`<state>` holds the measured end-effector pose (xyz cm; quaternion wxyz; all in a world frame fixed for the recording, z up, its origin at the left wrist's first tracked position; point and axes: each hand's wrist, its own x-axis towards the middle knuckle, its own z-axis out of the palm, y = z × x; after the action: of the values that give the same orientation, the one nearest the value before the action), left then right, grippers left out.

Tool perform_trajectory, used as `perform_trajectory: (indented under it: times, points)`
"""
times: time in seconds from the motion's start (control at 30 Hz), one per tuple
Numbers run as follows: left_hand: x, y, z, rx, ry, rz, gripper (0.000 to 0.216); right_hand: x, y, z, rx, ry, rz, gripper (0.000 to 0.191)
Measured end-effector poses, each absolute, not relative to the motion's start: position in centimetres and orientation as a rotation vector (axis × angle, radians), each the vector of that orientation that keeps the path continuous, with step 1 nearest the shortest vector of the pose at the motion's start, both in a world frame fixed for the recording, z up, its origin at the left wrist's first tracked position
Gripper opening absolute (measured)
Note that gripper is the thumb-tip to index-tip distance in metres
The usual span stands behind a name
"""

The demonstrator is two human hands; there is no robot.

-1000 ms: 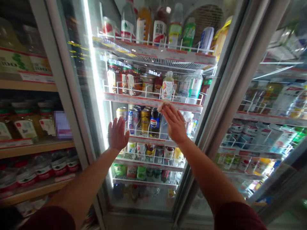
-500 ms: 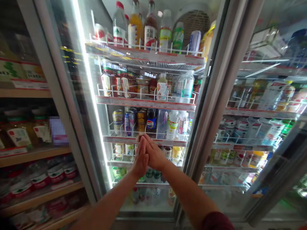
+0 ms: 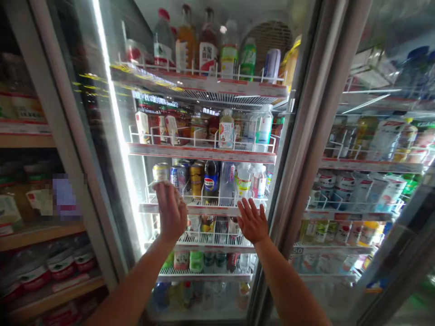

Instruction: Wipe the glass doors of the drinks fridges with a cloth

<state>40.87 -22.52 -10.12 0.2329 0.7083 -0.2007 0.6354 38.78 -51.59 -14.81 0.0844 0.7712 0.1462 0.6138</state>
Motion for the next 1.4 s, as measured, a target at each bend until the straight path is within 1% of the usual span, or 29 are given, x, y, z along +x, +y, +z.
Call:
perform_trajectory:
  times: [0.07,0.13,0.2,0.27,0.33,0.4,0.43,0.5,0.6,0.67,0.73,0.83,0.9,0.97,1.07,1.13,1.2,1.33,1.4]
  points:
    - [40.8,-23.1,-12.2,2.038,-0.573,1.769,0.076,38.7,-51.6,-14.8,2.309,0.43,1.835,0.069]
    - [40.8,-23.5,-14.1,2.128,-0.703,1.785,0.076,38.7,-51.6,-14.8,2.322,0.428,1.836,0.069]
    - [41.3,-23.2,-14.1,2.181,-0.822,1.811,0.074,38.7,-51.7,-14.8,2.333,0.434,1.839,0.07]
    - [42.0,-22.4,-11.7,2.15,-0.794,1.877,0.073,38.8,-51.7,-14.9,2.335,0.436,1.84,0.07]
    - [42.6,-21.8,-8.2,2.062,-0.648,1.928,0.074,38.7,-51.7,-14.9,2.329,0.431,1.829,0.07]
    - [42.8,-21.7,-5.5,2.022,-0.524,1.895,0.072,38.7,-51.7,-14.9,2.318,0.426,1.823,0.069]
    - [42.7,-22.0,-5.1,2.028,-0.498,1.865,0.07,38.6,-51.7,-14.8,2.313,0.428,1.825,0.068]
    - [42.2,-22.8,-6.4,2.074,-0.574,1.822,0.068,38.6,-51.7,-14.8,2.314,0.438,1.83,0.067]
    - [41.3,-23.8,-10.7,2.189,-0.974,1.829,0.064,38.6,-51.7,-14.8,2.347,0.453,1.83,0.068]
    - [41.1,-23.6,-11.9,2.248,-1.169,1.824,0.061,38.6,-51.8,-15.0,2.372,0.454,1.824,0.068]
    - [41.5,-22.9,-10.4,2.25,-1.115,1.851,0.062,38.6,-51.9,-15.0,2.387,0.45,1.823,0.069]
    - [42.3,-22.0,-6.0,2.158,-0.808,1.889,0.068,38.6,-51.9,-15.0,2.396,0.455,1.827,0.069]
    - [42.4,-22.2,-5.0,2.131,-0.675,1.845,0.07,38.5,-51.6,-15.0,2.396,0.449,1.817,0.069]
    - [41.9,-23.1,-6.8,2.164,-0.716,1.796,0.069,38.5,-50.8,-15.2,2.396,0.394,1.829,0.069]
    - [41.0,-24.7,-12.1,2.253,-1.061,1.781,0.063,38.8,-49.1,-15.9,2.403,0.24,1.946,0.07]
    - [40.8,-24.9,-13.8,2.282,-1.239,1.786,0.058,39.2,-48.3,-16.5,2.417,0.189,2.012,0.07]
    - [41.2,-24.5,-12.6,2.268,-1.211,1.818,0.06,39.5,-47.9,-16.9,2.438,0.198,2.033,0.071]
    - [42.3,-23.5,-6.6,2.145,-0.849,1.883,0.07,39.8,-48.0,-17.3,2.453,0.211,2.045,0.072]
    - [42.3,-23.9,-6.3,2.137,-0.752,1.872,0.072,39.8,-48.1,-17.3,2.456,0.201,2.032,0.072]
